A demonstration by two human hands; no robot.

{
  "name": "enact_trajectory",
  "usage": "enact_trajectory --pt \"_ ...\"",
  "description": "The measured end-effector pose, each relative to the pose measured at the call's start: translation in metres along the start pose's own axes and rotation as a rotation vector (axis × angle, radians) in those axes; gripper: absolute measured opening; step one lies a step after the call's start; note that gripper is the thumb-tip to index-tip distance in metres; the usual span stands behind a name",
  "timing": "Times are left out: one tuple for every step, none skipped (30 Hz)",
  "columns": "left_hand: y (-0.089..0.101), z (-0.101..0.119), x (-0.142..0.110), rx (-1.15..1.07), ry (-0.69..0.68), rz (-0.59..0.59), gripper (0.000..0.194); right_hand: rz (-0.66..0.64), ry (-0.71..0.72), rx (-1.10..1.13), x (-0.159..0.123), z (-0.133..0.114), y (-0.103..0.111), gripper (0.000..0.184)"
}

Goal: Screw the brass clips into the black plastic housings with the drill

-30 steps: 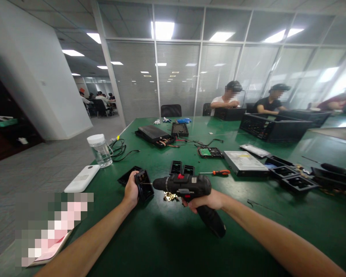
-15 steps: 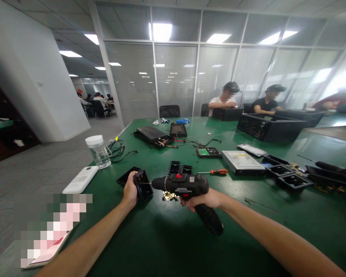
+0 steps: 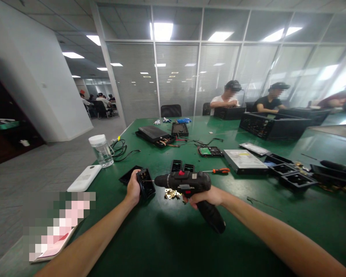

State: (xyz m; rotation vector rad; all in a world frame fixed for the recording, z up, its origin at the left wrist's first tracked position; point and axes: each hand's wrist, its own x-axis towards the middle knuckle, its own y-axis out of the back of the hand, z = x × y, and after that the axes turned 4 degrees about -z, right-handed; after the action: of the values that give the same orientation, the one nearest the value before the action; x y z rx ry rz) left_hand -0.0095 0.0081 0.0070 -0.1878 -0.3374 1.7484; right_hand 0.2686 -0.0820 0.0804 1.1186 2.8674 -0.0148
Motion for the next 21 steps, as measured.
enact_trajectory --pt "0.0002 -0.0003 0.0003 0.013 -0.013 -0.007 0.028 0.0 0.002 -0.002 0.0 -0.0001 -0.0001 0.02" --pt "0.0004 -0.0006 0.0006 0.025 -0.026 -0.014 0.028 0.001 0.004 -0.006 0.0001 0.0 -0.0002 0.02" --pt "0.0007 -0.001 0.0011 0.033 -0.038 -0.019 0.028 0.001 0.002 -0.013 0.0002 0.0 -0.0003 0.019" --pt "0.0009 -0.0014 0.0016 0.035 -0.046 -0.021 0.027 0.003 0.0 -0.018 0.0003 0.0001 -0.0005 0.019" --pt "0.0011 -0.0019 0.0022 0.035 -0.051 -0.022 0.027 0.003 -0.002 -0.023 0.0004 0.0 -0.0008 0.019" --pt "0.0012 -0.0023 0.0027 0.036 -0.055 -0.023 0.026 0.002 -0.003 -0.025 0.0005 -0.0002 -0.0013 0.019" --pt "0.0013 -0.0027 0.0033 0.037 -0.059 -0.024 0.025 0.003 -0.001 -0.025 0.0007 -0.0006 -0.0018 0.02" --pt "0.0013 -0.0031 0.0038 0.038 -0.062 -0.025 0.025 0.001 0.001 -0.024 0.0007 -0.0013 -0.0024 0.02" --pt "0.0012 -0.0035 0.0042 0.038 -0.064 -0.026 0.025 -0.002 0.004 -0.022 0.0008 -0.0021 -0.0031 0.021" --pt "0.0012 -0.0037 0.0046 0.037 -0.064 -0.025 0.025 -0.003 0.008 -0.021 0.0008 -0.003 -0.0037 0.021" --pt "0.0011 -0.004 0.005 0.036 -0.065 -0.023 0.025 -0.006 0.011 -0.021 0.0009 -0.004 -0.0043 0.02" --pt "0.001 -0.0041 0.0053 0.035 -0.066 -0.021 0.025 -0.008 0.014 -0.021 0.0009 -0.0048 -0.0047 0.02" --pt "0.0009 -0.0042 0.0056 0.034 -0.067 -0.017 0.025 -0.01 0.017 -0.023 0.001 -0.0056 -0.005 0.02" --pt "0.0008 -0.0043 0.0057 0.033 -0.069 -0.015 0.025 -0.012 0.021 -0.026 0.001 -0.0061 -0.0051 0.019" --pt "0.0007 -0.0043 0.0058 0.033 -0.07 -0.013 0.025 -0.012 0.027 -0.03 0.0011 -0.0063 -0.005 0.019" --pt "0.0007 -0.0043 0.0059 0.034 -0.071 -0.011 0.025 -0.012 0.032 -0.034 0.0012 -0.0063 -0.0048 0.019" --pt "0.0006 -0.0043 0.0059 0.034 -0.071 -0.009 0.025 -0.009 0.037 -0.038 0.0014 -0.0061 -0.0045 0.019" --pt "0.0006 -0.0043 0.0058 0.035 -0.071 -0.008 0.025 -0.007 0.039 -0.039 0.0015 -0.0056 -0.0041 0.019" --pt "0.0005 -0.0043 0.0058 0.035 -0.07 -0.008 0.025 -0.007 0.038 -0.038 0.0015 -0.0051 -0.0038 0.018" --pt "0.0004 -0.0042 0.0057 0.035 -0.068 -0.007 0.026 -0.008 0.034 -0.035 0.0016 -0.0046 -0.0035 0.019" --pt "0.0003 -0.0042 0.0057 0.035 -0.066 -0.005 0.026 -0.01 0.03 -0.031 0.0016 -0.0041 -0.0033 0.019"
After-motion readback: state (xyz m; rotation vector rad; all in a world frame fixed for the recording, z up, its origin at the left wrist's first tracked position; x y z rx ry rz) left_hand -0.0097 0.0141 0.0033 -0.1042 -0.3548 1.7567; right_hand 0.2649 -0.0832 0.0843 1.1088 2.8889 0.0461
